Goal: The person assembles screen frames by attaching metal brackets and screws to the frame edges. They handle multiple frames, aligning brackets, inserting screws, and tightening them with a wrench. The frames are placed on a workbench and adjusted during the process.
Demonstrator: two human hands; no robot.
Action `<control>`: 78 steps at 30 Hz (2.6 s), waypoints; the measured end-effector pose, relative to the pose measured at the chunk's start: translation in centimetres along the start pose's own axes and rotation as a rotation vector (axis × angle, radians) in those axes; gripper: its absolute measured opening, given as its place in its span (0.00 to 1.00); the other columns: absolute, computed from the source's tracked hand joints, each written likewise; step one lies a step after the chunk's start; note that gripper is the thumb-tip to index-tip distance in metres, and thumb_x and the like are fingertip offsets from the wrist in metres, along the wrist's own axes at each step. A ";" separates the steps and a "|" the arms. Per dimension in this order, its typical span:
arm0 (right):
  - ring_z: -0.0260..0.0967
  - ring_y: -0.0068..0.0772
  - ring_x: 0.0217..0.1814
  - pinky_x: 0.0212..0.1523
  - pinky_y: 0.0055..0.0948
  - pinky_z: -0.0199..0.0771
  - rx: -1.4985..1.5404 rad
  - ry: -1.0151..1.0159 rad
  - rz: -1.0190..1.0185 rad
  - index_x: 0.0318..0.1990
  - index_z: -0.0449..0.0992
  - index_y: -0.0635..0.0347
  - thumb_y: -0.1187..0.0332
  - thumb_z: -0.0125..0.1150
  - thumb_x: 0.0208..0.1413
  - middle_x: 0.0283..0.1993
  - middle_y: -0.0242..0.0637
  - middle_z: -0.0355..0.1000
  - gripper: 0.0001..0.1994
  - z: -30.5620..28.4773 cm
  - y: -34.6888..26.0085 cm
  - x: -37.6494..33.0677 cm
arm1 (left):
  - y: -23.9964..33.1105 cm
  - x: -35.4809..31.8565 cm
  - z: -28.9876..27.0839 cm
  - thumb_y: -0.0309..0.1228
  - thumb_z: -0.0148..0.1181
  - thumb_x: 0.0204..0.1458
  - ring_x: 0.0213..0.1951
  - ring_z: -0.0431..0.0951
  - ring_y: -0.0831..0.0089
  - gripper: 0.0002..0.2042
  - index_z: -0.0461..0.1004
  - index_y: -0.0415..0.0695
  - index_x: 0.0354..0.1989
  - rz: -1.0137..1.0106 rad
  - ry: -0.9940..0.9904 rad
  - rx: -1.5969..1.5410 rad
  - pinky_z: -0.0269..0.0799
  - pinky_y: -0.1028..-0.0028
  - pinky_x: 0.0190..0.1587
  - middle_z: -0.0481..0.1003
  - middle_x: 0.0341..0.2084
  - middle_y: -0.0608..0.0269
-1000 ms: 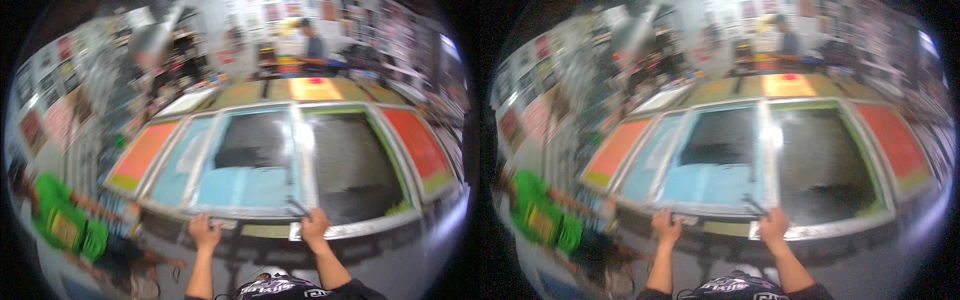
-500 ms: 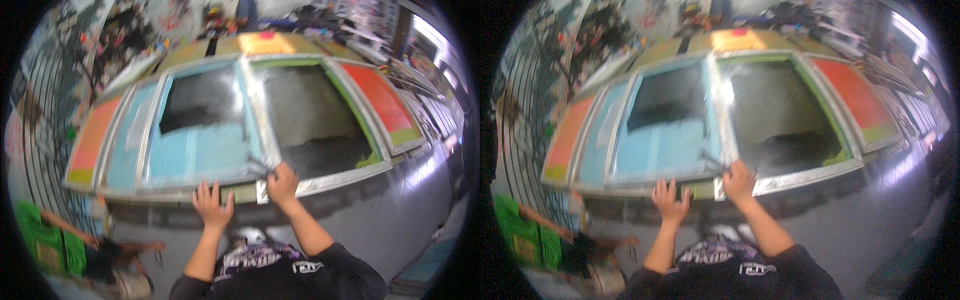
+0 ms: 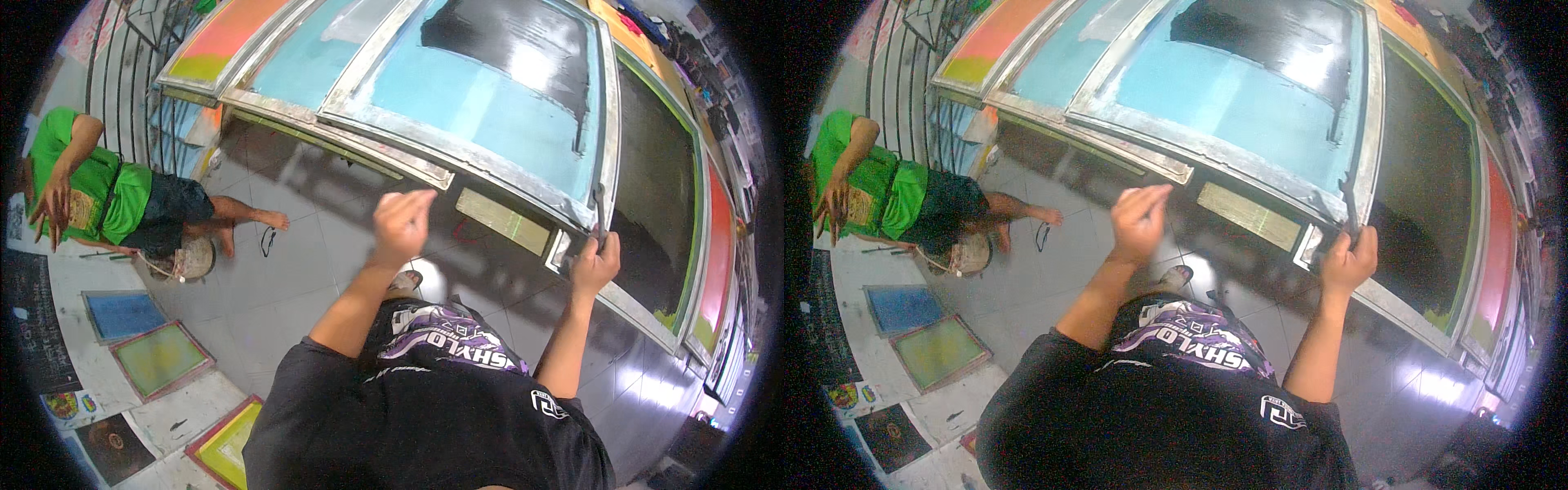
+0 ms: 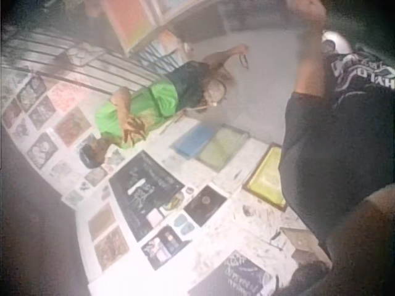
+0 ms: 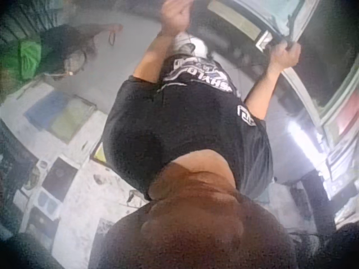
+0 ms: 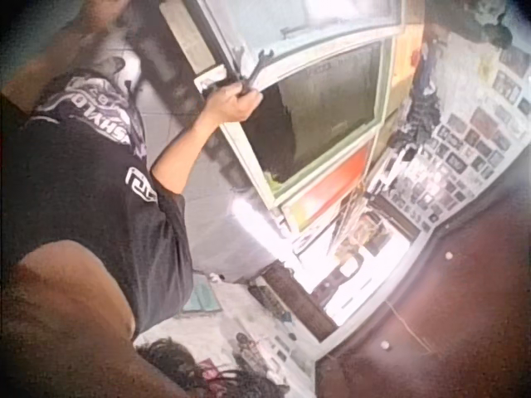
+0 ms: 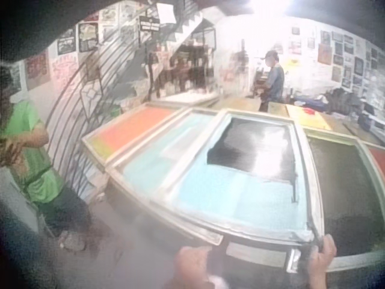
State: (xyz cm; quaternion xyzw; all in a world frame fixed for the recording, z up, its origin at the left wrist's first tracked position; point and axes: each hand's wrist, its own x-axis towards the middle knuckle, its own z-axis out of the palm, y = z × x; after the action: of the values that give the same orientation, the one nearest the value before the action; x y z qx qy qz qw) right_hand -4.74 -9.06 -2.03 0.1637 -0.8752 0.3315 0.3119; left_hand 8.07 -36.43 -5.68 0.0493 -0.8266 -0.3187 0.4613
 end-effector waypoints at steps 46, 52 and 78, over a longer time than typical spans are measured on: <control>0.72 0.51 0.41 0.43 0.41 0.71 -0.347 -0.215 0.605 0.34 0.77 0.67 0.50 0.66 0.35 0.37 0.55 0.73 0.26 5.0 0.3 13.0 | -18.3 24.4 -0.1 0.48 0.66 0.32 0.34 0.78 0.54 0.28 0.76 0.29 0.29 -0.527 -0.553 0.381 0.71 0.65 0.39 0.76 0.29 0.41; 0.72 0.50 0.41 0.42 0.40 0.72 -0.393 -0.177 0.637 0.34 0.78 0.63 0.55 0.65 0.35 0.37 0.51 0.74 0.21 5.3 -1.3 13.3 | -19.0 24.7 0.0 0.47 0.67 0.29 0.32 0.78 0.54 0.28 0.75 0.27 0.24 -0.533 -0.515 0.384 0.72 0.65 0.37 0.76 0.27 0.39; 0.72 0.51 0.39 0.41 0.42 0.72 -0.373 -0.133 0.604 0.30 0.76 0.62 0.57 0.63 0.37 0.34 0.50 0.73 0.17 5.4 -0.9 12.2 | -18.1 24.2 0.1 0.44 0.67 0.31 0.25 0.78 0.56 0.24 0.76 0.29 0.23 -0.405 -0.370 0.430 0.71 0.65 0.33 0.76 0.21 0.42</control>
State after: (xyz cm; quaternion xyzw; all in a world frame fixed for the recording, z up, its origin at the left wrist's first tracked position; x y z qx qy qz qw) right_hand -15.79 -14.35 3.25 -0.1406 -0.9480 0.2318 0.1667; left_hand -9.63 -59.82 1.57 0.2499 -0.9178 -0.2259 0.2101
